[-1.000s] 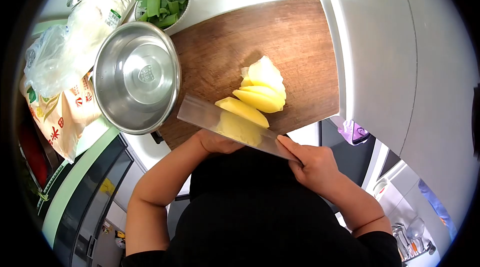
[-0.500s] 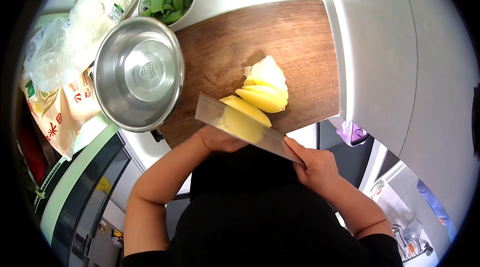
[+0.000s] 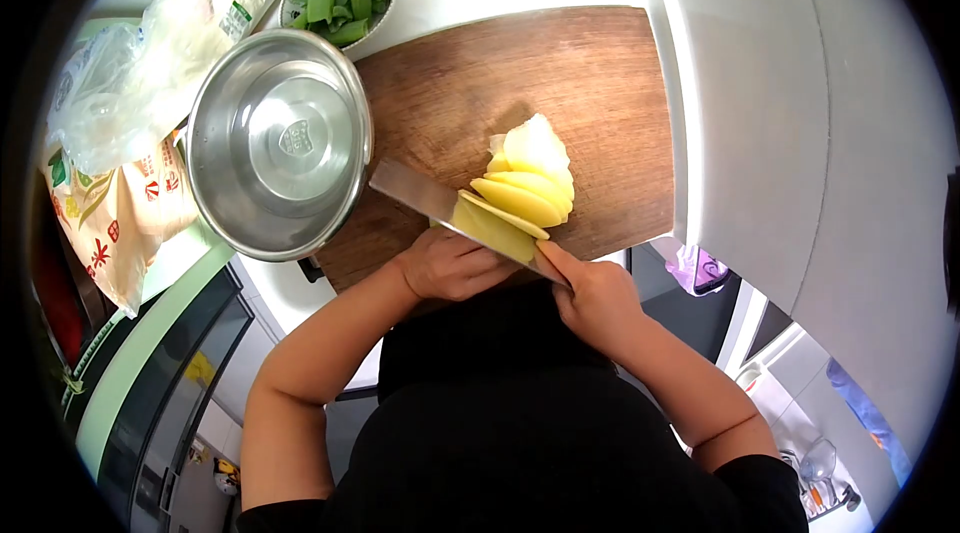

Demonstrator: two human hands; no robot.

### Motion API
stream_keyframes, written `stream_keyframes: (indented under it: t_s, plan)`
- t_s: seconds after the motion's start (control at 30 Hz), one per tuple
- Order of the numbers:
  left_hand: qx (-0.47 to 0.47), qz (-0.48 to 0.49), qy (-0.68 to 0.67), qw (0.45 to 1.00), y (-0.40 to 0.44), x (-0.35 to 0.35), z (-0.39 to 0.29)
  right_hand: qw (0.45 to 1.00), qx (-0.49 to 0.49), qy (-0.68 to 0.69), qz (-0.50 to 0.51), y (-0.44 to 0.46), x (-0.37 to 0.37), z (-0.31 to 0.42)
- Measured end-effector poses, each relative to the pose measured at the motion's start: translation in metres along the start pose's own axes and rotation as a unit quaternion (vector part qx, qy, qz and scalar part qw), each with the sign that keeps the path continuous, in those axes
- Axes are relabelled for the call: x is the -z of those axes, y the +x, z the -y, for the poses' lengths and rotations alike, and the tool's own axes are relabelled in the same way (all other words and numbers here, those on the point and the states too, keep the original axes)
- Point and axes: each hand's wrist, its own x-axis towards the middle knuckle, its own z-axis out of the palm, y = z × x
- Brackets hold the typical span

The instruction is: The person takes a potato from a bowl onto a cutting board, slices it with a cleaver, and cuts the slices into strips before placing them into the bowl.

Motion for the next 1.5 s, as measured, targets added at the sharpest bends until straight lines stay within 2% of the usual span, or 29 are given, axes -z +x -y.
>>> stream_keyframes:
  t_s: [0.07, 0.17, 0.37, 0.43, 0.5, 0.53, 0.57, 0.6, 0.7, 0.83, 0.93, 1.2, 1.23, 1.3, 1.37, 1.5]
  plan:
    - [-0.049, -0.01, 0.015, 0.999, 0.003, -0.001, 0.001, 1.0, 0.004, 0.006, -0.011, 0.006, -0.001, -0.001]
    - [-0.029, -0.017, 0.017, 0.999, 0.004, 0.0, -0.003, 1.0, -0.015, -0.004, 0.011, 0.012, 0.0, 0.0]
    - [-0.028, 0.0, 0.03, 0.999, 0.004, 0.001, -0.002, 0.997, 0.012, 0.075, -0.024, 0.005, 0.007, -0.008]
    - [-0.03, -0.001, 0.031, 0.999, -0.003, -0.002, -0.004, 0.996, -0.021, 0.09, -0.011, -0.009, 0.025, 0.006]
    - [0.063, 0.059, -0.059, 0.994, -0.013, -0.009, -0.003, 0.995, -0.018, 0.101, -0.001, -0.02, 0.037, 0.015]
    - [0.121, 0.064, -0.13, 0.982, -0.015, -0.01, -0.003, 0.994, -0.012, 0.11, 0.006, -0.024, 0.04, 0.017]
    - [0.166, 0.08, -0.197, 0.963, -0.016, -0.011, -0.003, 0.996, 0.036, 0.081, -0.024, -0.028, 0.036, 0.013]
    - [0.211, 0.096, -0.261, 0.937, -0.018, -0.013, -0.003, 0.996, 0.032, 0.082, -0.026, -0.03, 0.034, 0.012]
    - [0.184, 0.152, -0.215, 0.947, -0.028, -0.012, 0.0, 0.995, 0.044, 0.073, -0.043, -0.034, 0.032, 0.01]
    - [0.2, 0.159, -0.226, 0.94, -0.034, -0.015, 0.001, 0.996, 0.043, 0.069, -0.044, -0.035, 0.03, 0.01]
    - [0.163, 0.149, -0.208, 0.953, -0.042, -0.019, 0.003, 0.997, 0.042, 0.057, -0.043, -0.036, 0.029, 0.01]
    - [0.213, 0.187, -0.316, 0.905, -0.036, -0.016, 0.005, 0.999, 0.036, 0.026, -0.03, -0.04, 0.027, 0.009]
    - [0.213, 0.187, -0.316, 0.905, -0.035, -0.017, 0.003, 0.999, 0.032, 0.014, -0.024, -0.042, 0.026, 0.008]
    - [0.229, 0.126, -0.28, 0.924, -0.032, -0.019, 0.0, 0.999, 0.028, 0.0, -0.017, -0.046, 0.027, 0.008]
    - [0.222, 0.137, -0.268, 0.927, -0.028, -0.016, 0.001, 1.0, -0.018, -0.012, 0.022, -0.05, 0.031, 0.009]
    - [0.209, 0.129, -0.241, 0.939, -0.028, -0.017, 0.0, 1.0, -0.019, -0.016, 0.014, -0.053, 0.029, 0.008]
